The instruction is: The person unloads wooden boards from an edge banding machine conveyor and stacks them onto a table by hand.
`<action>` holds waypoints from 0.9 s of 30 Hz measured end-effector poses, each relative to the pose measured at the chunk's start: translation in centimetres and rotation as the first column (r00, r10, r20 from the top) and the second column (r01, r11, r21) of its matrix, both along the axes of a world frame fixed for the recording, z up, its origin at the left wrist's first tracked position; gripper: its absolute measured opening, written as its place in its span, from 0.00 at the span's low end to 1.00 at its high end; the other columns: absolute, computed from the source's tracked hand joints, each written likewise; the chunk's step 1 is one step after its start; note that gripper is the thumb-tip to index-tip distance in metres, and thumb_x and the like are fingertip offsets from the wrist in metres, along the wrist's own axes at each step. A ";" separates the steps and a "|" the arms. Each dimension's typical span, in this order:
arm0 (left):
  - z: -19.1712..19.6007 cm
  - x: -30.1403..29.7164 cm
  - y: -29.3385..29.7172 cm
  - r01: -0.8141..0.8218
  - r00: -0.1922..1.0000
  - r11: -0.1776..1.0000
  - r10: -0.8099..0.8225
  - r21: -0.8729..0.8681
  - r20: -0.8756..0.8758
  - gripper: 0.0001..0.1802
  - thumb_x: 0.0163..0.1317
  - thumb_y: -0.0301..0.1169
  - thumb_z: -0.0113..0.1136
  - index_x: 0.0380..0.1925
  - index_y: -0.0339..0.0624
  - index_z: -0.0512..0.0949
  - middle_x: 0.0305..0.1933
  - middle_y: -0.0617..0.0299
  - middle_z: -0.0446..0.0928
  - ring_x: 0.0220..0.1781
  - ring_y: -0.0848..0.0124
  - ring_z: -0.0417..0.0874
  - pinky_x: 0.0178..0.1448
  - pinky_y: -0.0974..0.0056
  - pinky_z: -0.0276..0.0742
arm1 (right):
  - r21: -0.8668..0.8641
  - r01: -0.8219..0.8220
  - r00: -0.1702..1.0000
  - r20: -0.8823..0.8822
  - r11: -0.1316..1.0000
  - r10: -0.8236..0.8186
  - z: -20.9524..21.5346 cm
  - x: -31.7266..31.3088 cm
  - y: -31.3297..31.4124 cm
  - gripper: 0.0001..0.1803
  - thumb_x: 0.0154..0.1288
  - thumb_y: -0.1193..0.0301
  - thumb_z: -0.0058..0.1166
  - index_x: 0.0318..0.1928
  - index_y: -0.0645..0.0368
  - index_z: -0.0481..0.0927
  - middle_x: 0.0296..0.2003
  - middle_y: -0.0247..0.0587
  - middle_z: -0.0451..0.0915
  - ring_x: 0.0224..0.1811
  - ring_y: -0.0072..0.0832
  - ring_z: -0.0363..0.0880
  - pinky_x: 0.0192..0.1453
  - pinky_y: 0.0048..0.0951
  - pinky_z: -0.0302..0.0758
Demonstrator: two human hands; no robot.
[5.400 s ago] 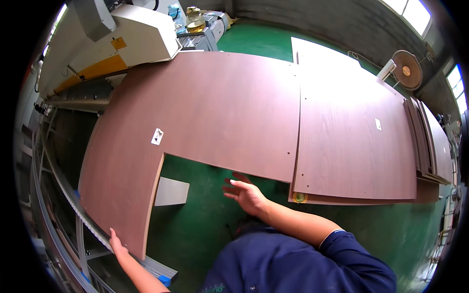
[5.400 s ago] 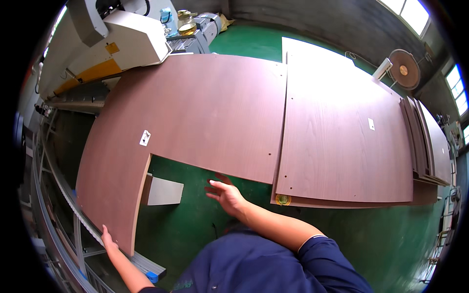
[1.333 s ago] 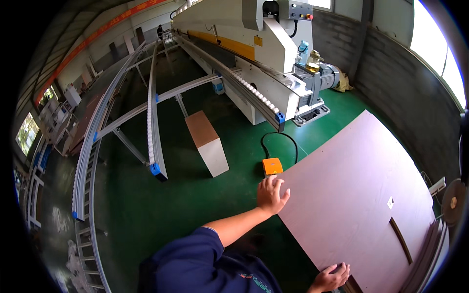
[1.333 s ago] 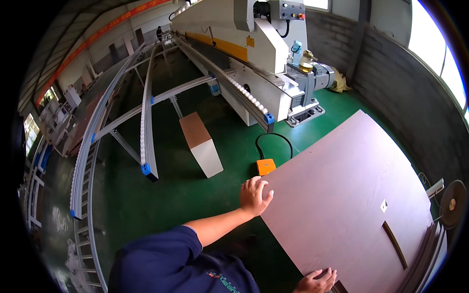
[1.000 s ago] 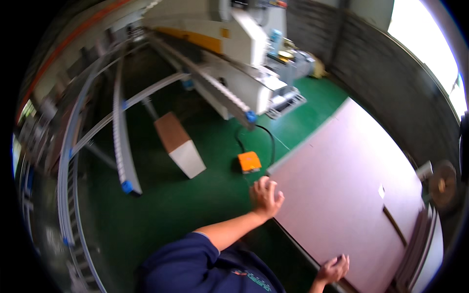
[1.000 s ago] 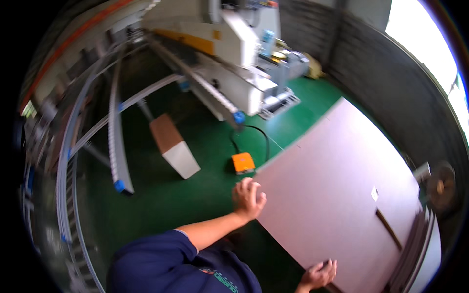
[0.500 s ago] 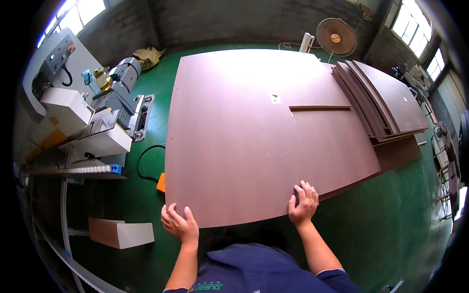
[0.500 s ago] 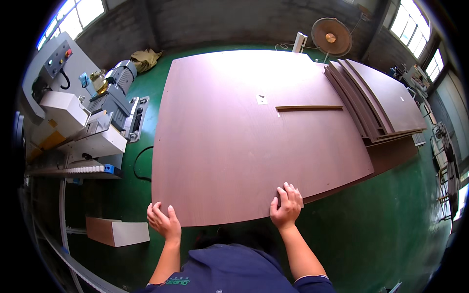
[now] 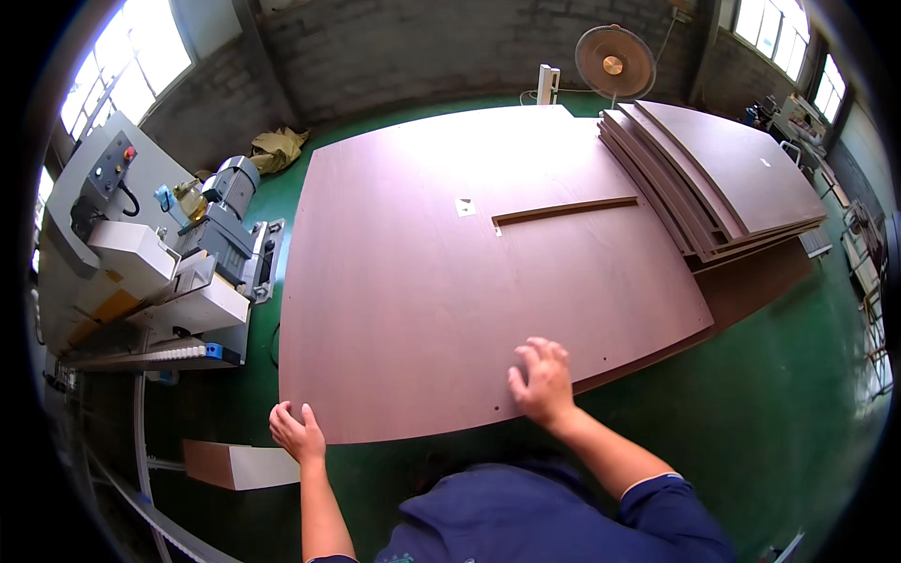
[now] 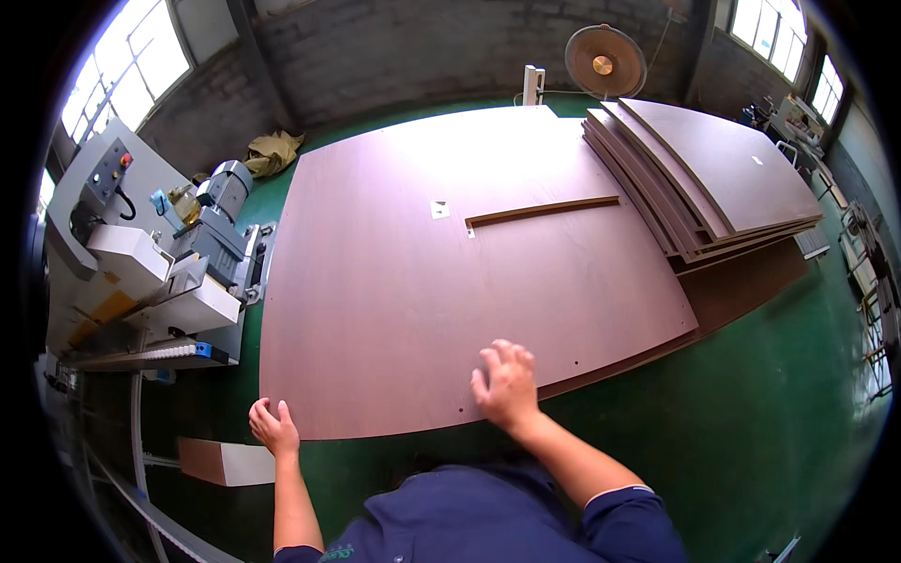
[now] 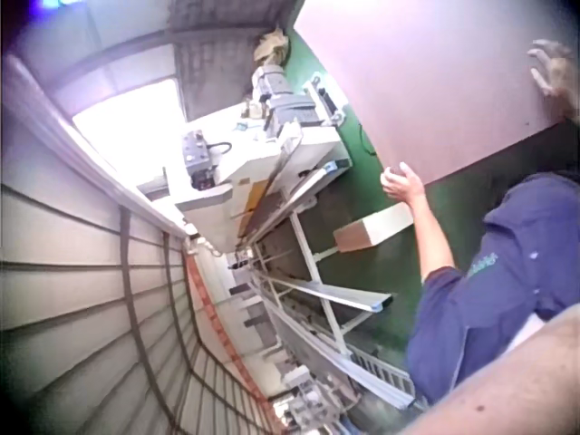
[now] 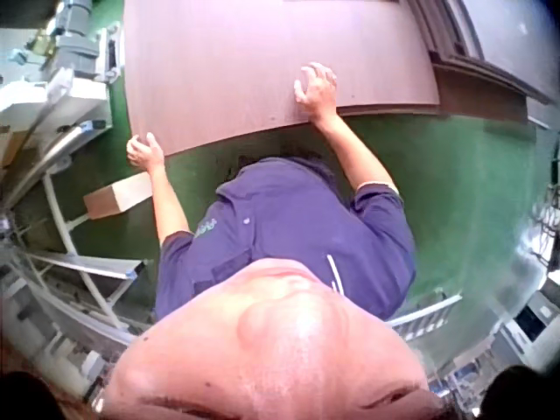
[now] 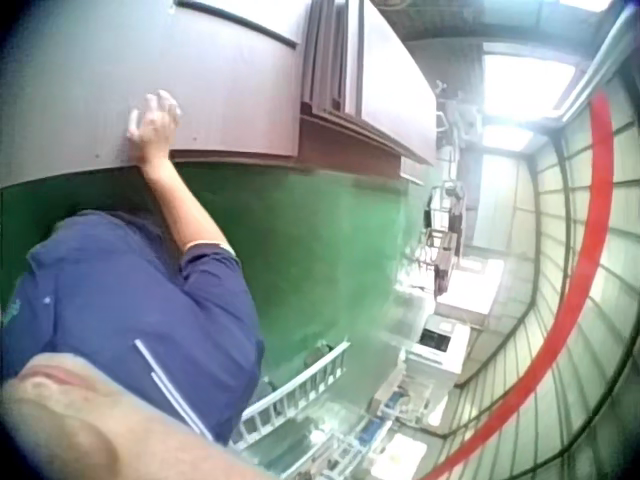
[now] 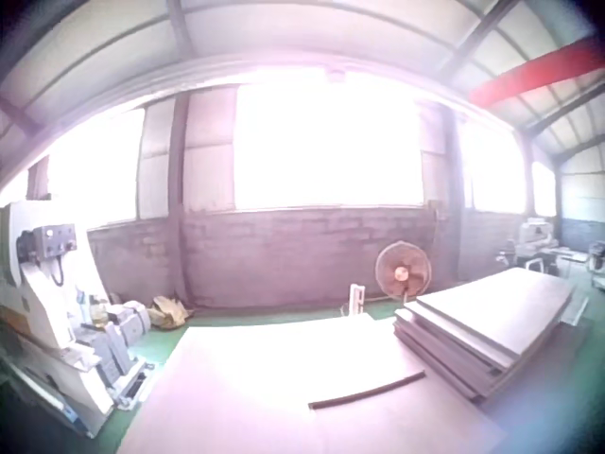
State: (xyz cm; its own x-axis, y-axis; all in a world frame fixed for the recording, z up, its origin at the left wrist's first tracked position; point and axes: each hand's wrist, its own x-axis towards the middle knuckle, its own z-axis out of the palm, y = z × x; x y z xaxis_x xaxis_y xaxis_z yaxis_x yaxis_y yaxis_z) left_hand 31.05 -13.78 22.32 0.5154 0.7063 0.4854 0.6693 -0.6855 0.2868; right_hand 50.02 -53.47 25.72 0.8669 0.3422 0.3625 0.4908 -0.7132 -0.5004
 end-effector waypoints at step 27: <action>2.5 8.2 -1.9 0.141 0.886 0.980 -0.189 -0.143 -0.424 0.36 0.67 0.54 0.42 0.69 0.45 0.55 0.75 0.56 0.51 0.77 0.60 0.46 0.78 0.54 0.40 | -0.364 0.391 0.909 0.008 0.846 -0.417 -5.2 18.7 -18.0 0.31 0.63 0.54 0.46 0.62 0.59 0.69 0.66 0.50 0.63 0.70 0.45 0.57 0.74 0.42 0.51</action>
